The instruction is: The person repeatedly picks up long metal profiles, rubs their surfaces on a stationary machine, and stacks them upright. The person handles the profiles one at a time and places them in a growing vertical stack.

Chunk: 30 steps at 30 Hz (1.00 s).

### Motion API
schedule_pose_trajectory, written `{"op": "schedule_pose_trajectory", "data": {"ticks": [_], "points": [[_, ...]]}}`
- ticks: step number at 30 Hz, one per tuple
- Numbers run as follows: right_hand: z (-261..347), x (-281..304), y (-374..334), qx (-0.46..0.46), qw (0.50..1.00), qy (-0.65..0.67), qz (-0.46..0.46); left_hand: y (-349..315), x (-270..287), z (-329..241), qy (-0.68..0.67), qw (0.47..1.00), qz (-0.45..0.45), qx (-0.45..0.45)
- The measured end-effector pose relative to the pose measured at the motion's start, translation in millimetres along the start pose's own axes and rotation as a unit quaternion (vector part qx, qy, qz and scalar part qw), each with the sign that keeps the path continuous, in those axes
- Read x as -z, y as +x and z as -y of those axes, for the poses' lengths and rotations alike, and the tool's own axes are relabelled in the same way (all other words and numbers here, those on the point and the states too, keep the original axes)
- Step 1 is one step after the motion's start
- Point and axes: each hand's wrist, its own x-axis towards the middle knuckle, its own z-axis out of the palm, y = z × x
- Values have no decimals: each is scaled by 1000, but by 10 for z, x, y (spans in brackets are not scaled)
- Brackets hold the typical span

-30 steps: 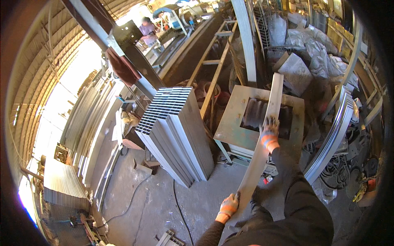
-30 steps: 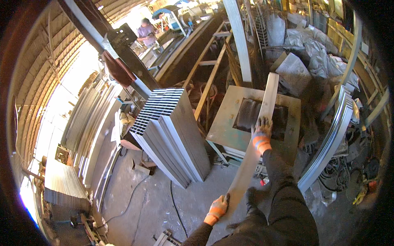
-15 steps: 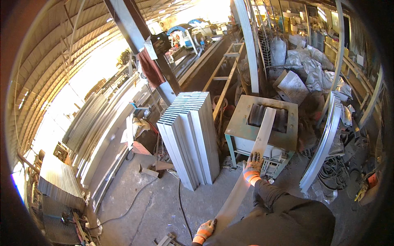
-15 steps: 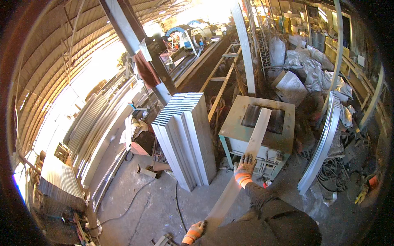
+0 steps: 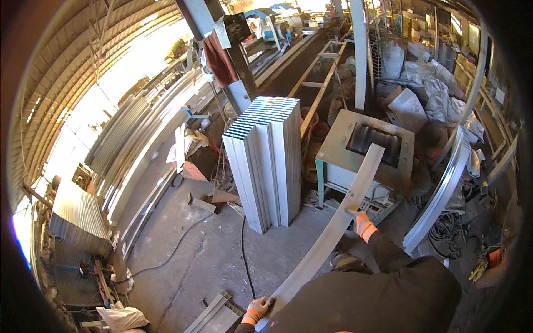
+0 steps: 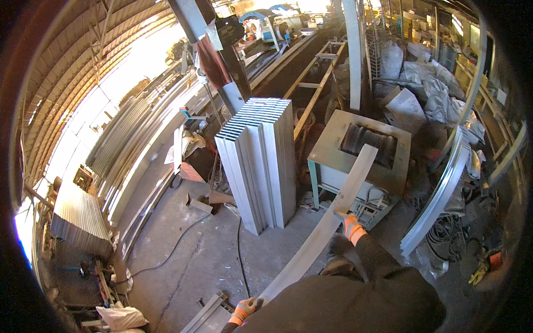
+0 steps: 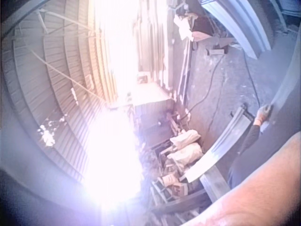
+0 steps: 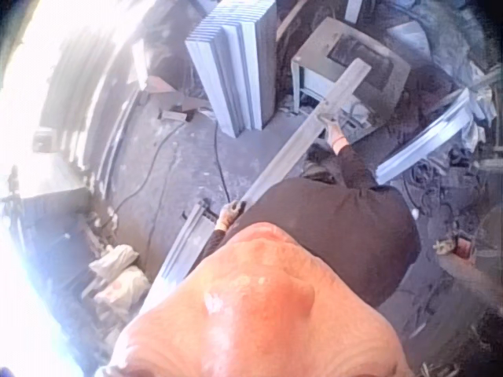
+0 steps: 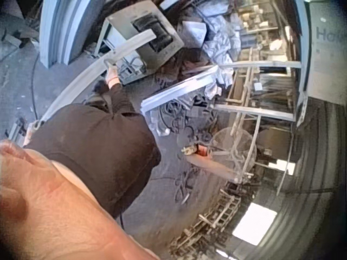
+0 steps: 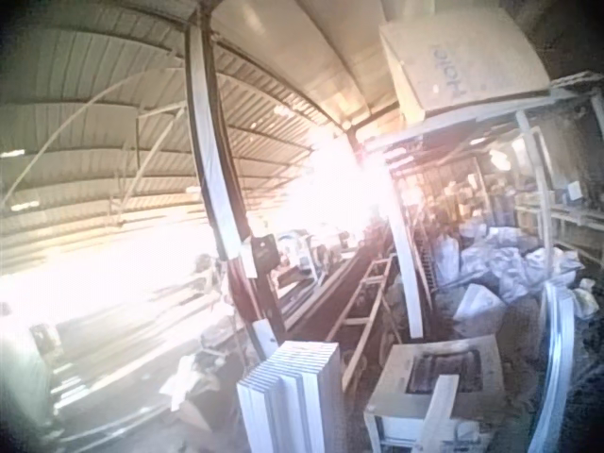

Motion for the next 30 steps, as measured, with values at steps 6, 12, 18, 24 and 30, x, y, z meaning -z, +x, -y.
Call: {"op": "schedule_pose_trajectory", "data": {"ticks": [6,12,18,24,30], "points": [[437,-540,295,100,994,-34,-8,904,279,-1007,-39,991,-118,-54],[765,-1508,132,100,990,30,99,2798,830,-3655,139,901,-250,-327],[1495,-1462,335,105,971,-7,215,3614,948,-4686,64,899,-292,-319],[2682,-699,881,165,978,25,126,3891,1015,-4480,71,880,-294,-365],[3628,-1055,872,284,926,24,248,4294,1068,-4036,32,880,-298,-369]]}}
